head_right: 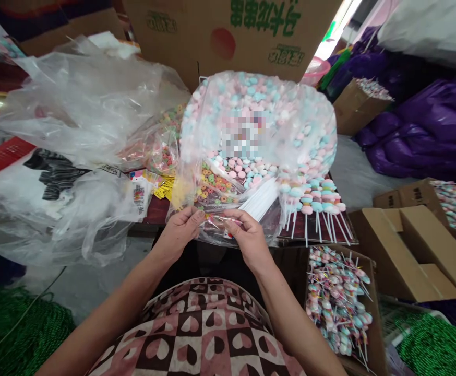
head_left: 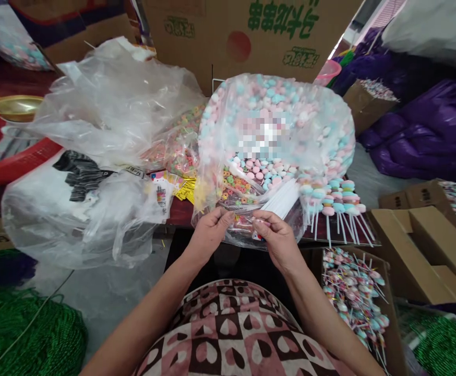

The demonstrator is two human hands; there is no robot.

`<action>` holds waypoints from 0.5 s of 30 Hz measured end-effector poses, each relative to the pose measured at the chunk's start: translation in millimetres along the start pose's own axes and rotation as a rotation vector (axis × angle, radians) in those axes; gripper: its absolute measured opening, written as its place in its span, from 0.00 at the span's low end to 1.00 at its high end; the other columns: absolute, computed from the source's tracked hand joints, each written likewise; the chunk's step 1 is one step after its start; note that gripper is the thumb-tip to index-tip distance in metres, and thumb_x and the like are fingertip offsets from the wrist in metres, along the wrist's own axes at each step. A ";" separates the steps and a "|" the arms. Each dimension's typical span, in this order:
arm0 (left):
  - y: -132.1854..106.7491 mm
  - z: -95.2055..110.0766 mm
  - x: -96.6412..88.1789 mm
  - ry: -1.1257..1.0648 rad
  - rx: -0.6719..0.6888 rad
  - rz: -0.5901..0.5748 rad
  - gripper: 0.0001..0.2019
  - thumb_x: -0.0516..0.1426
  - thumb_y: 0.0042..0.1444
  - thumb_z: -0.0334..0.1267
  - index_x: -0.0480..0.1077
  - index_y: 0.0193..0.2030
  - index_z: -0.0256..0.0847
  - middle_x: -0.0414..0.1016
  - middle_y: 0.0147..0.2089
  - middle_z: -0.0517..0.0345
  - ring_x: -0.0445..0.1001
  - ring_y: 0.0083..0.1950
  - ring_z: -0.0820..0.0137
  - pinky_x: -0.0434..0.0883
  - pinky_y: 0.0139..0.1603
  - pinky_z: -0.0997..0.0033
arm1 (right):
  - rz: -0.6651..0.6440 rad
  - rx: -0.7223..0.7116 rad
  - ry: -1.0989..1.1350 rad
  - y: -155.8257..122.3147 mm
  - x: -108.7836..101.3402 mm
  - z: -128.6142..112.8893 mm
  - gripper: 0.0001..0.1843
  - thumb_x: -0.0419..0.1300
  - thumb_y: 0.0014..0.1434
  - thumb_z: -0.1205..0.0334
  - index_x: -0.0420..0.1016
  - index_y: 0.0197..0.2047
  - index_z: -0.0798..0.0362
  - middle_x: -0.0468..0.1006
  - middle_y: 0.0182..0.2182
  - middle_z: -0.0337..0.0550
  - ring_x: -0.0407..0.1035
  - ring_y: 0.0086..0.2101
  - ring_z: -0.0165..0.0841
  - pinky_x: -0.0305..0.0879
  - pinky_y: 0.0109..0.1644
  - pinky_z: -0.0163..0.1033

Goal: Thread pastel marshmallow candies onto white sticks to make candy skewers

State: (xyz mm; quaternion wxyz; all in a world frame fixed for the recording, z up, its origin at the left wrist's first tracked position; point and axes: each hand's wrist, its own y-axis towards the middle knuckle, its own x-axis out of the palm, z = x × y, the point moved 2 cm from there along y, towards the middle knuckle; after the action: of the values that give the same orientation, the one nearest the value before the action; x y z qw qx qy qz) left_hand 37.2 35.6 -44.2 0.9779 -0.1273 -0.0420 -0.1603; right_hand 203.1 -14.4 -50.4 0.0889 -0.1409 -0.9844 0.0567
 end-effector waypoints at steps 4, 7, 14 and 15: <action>-5.1 6.1 11.4 0.007 -0.106 -0.243 0.21 0.64 0.46 0.57 0.70 0.33 0.39 0.61 0.18 0.69 0.56 0.18 0.80 0.50 0.20 0.76 | 0.165 -0.081 -0.043 -0.4 -14.6 2.6 0.12 0.68 0.52 0.51 0.81 0.33 0.51 0.76 0.25 0.36 0.64 0.25 0.28 0.63 0.31 0.35; -5.8 3.8 19.6 0.025 -0.117 -0.265 0.21 0.63 0.47 0.57 0.69 0.30 0.38 0.61 0.17 0.68 0.57 0.18 0.80 0.51 0.20 0.77 | 0.227 -0.180 -0.148 -4.6 -17.9 0.3 0.12 0.64 0.57 0.51 0.82 0.36 0.50 0.79 0.29 0.37 0.68 0.29 0.30 0.65 0.37 0.36; 8.3 -2.3 25.1 -0.153 -0.037 -0.020 0.22 0.63 0.49 0.57 0.63 0.27 0.40 0.56 0.16 0.73 0.52 0.16 0.83 0.58 0.21 0.78 | 0.311 -0.259 -0.387 -16.7 -43.8 -21.7 0.16 0.61 0.59 0.49 0.81 0.41 0.52 0.69 0.18 0.32 0.61 0.20 0.28 0.61 0.27 0.35; 10.3 0.0 22.6 -0.199 -0.020 0.029 0.22 0.64 0.47 0.56 0.63 0.27 0.40 0.55 0.17 0.73 0.51 0.15 0.83 0.60 0.22 0.78 | 0.368 -0.247 -0.380 -14.9 -57.0 -25.5 0.17 0.60 0.60 0.48 0.80 0.43 0.52 0.65 0.15 0.30 0.58 0.17 0.27 0.58 0.24 0.34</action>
State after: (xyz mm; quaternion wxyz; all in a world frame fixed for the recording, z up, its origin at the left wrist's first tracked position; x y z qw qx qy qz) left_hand 61.9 38.2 -43.9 0.9698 -0.1532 -0.1355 -0.1329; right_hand 257.9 -42.8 -32.5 -0.1267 -0.3136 -0.9408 -0.0229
